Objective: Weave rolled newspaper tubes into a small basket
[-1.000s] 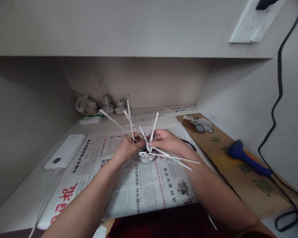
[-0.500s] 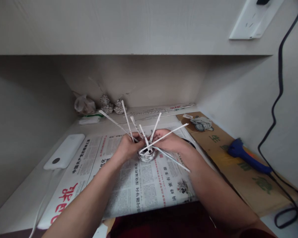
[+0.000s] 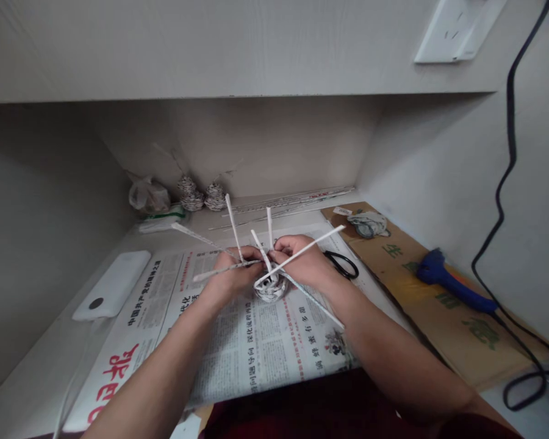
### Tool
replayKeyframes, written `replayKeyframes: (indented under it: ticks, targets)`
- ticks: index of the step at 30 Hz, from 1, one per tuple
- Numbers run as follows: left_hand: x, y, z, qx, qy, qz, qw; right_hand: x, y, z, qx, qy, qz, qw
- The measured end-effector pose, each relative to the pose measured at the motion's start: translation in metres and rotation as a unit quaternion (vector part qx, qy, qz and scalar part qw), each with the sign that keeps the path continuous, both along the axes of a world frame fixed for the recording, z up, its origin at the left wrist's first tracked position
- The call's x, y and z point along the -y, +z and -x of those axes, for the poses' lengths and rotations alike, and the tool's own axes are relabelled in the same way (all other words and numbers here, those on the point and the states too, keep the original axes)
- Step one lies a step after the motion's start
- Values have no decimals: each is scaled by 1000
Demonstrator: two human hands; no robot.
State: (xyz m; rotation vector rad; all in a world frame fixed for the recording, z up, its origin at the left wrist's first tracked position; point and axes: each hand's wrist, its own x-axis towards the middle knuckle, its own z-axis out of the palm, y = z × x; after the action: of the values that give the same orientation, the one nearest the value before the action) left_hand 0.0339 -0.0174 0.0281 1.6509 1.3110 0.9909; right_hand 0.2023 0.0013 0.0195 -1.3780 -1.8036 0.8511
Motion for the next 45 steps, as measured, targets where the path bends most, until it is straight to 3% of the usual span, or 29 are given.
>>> replayKeyframes:
  ticks: [6,14,19,25,39,45]
  targets:
    - [-3,-9,5,-27,2,-24,999,4,0,5,-24,2,-19,1000]
    - [-3,-15,6,-24,-13,-35,999,2,2,0,-79,93,56,991]
    - [-2,-8,4,-12,-17,-21,1000,4,3,-1,-47,73,68,994]
    - [-1,3,5,35,-33,38,998,8,6,-2,-44,88,39,994]
    - [1,0,-4,21,41,19,999,12,7,-4,-6,86,-50,995]
    - [-1,-8,-5,17,15,-39,999,13,10,-4,-8,80,-43,996]
